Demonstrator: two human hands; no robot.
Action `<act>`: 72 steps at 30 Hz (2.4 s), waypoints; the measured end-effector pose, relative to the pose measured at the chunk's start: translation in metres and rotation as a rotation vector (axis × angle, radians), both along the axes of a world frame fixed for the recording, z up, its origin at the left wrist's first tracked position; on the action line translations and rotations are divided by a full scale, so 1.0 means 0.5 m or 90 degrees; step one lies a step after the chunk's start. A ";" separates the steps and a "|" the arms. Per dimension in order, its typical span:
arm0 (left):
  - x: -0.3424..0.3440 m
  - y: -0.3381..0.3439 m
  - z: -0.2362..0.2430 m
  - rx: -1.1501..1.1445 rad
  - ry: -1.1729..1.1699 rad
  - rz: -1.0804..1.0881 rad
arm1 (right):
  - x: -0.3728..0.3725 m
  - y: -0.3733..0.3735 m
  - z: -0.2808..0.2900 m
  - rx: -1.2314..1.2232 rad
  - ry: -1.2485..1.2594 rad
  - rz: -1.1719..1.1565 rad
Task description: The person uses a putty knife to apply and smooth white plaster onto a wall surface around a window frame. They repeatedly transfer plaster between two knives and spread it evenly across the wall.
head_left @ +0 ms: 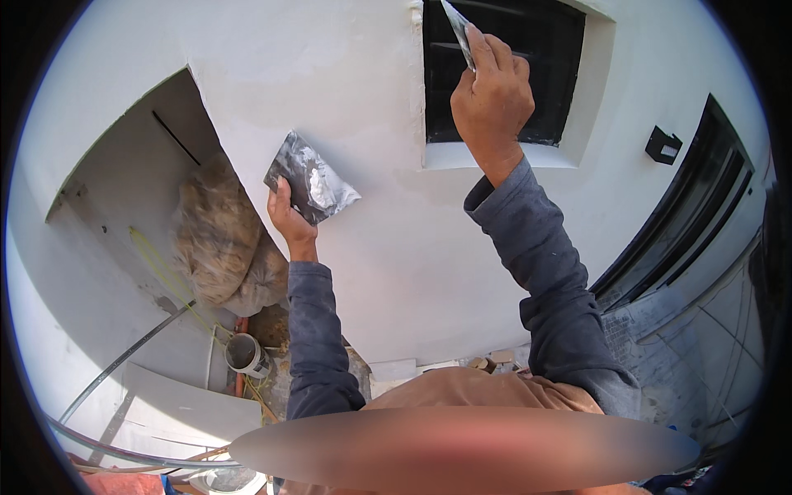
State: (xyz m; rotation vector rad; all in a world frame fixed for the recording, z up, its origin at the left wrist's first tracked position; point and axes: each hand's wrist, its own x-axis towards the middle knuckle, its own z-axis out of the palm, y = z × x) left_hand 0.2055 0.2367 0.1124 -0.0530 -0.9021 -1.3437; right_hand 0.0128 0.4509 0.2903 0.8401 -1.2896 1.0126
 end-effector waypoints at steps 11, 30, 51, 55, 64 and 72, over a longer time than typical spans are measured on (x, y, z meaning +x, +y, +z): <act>-0.005 -0.005 -0.007 -0.007 0.007 0.019 | -0.057 -0.105 -0.029 0.085 0.243 -0.140; -0.013 -0.002 -0.010 0.020 0.033 0.000 | -0.055 -0.100 0.054 0.068 0.343 -0.138; -0.014 -0.003 -0.018 0.013 0.033 0.009 | 0.018 -0.104 0.220 0.005 0.288 -0.220; -0.014 -0.003 -0.017 0.009 0.031 0.024 | 0.026 -0.124 0.167 0.043 0.326 -0.225; -0.019 -0.014 -0.026 -0.012 0.031 0.044 | 0.032 -0.103 -0.152 0.256 0.257 -0.085; -0.024 0.139 0.002 0.218 0.038 -0.227 | 0.115 0.108 -0.185 0.364 0.077 0.537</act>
